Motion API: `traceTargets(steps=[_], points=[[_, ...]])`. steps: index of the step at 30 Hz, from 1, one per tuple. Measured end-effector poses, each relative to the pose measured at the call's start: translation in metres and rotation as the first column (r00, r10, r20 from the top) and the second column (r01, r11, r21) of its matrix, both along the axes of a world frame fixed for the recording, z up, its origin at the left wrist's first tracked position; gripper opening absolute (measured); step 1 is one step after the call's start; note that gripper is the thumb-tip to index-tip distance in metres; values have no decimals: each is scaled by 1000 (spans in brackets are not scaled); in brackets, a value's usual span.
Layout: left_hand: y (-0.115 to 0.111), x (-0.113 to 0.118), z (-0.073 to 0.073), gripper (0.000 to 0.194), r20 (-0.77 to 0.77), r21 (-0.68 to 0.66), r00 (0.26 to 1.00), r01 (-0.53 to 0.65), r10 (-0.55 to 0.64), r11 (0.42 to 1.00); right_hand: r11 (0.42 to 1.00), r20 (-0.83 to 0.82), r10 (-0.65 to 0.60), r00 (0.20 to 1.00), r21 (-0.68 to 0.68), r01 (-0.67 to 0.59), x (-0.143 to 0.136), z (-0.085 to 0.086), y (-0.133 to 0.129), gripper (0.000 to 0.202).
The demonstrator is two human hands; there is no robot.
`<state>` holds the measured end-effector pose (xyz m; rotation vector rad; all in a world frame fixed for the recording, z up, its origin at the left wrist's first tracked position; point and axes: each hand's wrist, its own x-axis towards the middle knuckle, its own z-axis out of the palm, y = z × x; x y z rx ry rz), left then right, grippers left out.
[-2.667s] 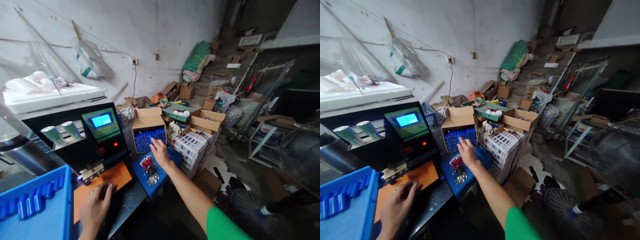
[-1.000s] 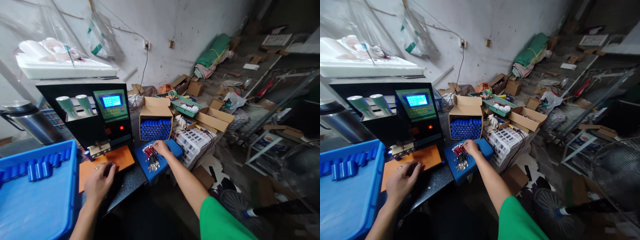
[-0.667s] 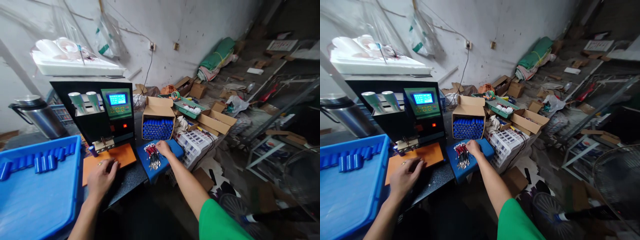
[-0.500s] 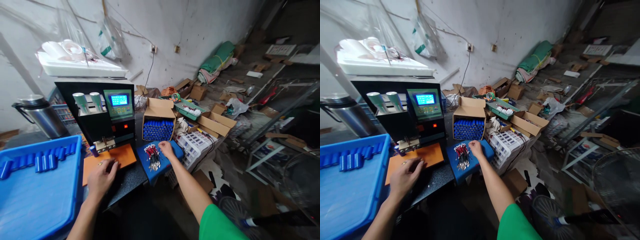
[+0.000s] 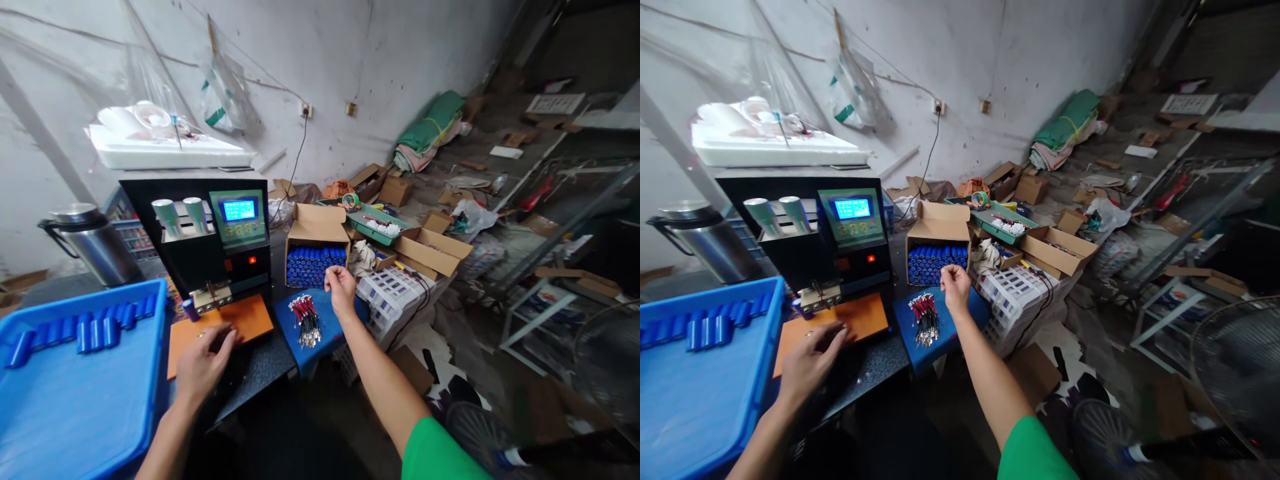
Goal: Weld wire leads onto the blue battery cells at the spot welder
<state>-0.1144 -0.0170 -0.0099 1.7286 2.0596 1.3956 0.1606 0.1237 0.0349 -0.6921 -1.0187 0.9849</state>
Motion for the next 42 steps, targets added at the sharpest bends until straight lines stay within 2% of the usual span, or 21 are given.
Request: traceTargets(steps=[3, 5, 7, 9, 11, 14, 17, 20, 22, 27, 30, 34, 36, 37, 39, 41, 42], points=[[-10, 11, 7, 45, 173, 46, 985, 9, -17, 999, 991, -76, 120, 990, -47, -124, -16, 0, -21, 25], [-19, 23, 14, 42, 228, 108, 973, 15, -40, 994, 962, -128, 238, 963, -102, -252, -27, -2, -36, 26], [-26, 36, 21, 42, 283, 136, 955, 44, -82, 990, 906, -161, 379, 912, -139, -401, -39, -3, -52, 27], [-30, 46, 27, 45, 397, 78, 908, 109, -131, 991, 838, -184, 498, 848, -150, -525, -49, -5, -66, 26], [-33, 51, 32, 50, 536, -31, 823, 238, -185, 971, 782, -199, 578, 792, -145, -607, -57, -6, -78, 25], [-37, 55, 35, 59, 749, -109, 632, 412, -197, 905, 722, -204, 651, 732, -133, -679, -68, -9, -90, 25], [-44, 58, 34, 55, 869, -72, 467, 445, -163, 893, 687, -197, 688, 699, -135, -714, -76, -12, -96, 25], [-49, 60, 32, 47, 895, -38, 419, 419, -156, 907, 680, -184, 695, 695, -145, -719, -80, -16, -98, 26], [-51, 59, 30, 46, 877, -32, 457, 368, -150, 929, 684, -166, 693, 701, -155, -713, -82, -19, -99, 26], [-49, 53, 24, 40, 693, -3, 717, 106, -74, 994, 691, 45, 717, 696, -176, -701, -90, -28, -108, 32], [-50, 51, 21, 36, 589, 22, 806, 54, -56, 998, 723, 166, 690, 704, -184, -666, -99, -33, -112, 28], [-51, 44, 15, 37, 533, -36, 843, 100, -65, 994, 775, 223, 631, 743, -187, -603, -108, -40, -112, 24], [-47, 35, 13, 38, 514, -53, 857, 79, -40, 995, 799, 235, 601, 764, -187, -571, -109, -44, -111, 23], [-42, 28, 12, 38, 498, -39, 867, 25, -2, 999, 809, 232, 587, 776, -190, -556, -109, -45, -110, 22], [-28, 11, 13, 38, 454, 30, 882, -157, 126, 987, 823, 210, 566, 798, -207, -529, -108, -49, -110, 20], [-10, -7, 16, 42, 403, 93, 878, -320, 258, 943, 830, 194, 552, 811, -226, -511, -106, -51, -111, 18], [-1, -15, 18, 44, 377, 101, 878, -357, 296, 929, 832, 190, 547, 815, -232, -504, -105, -52, -111, 18]])
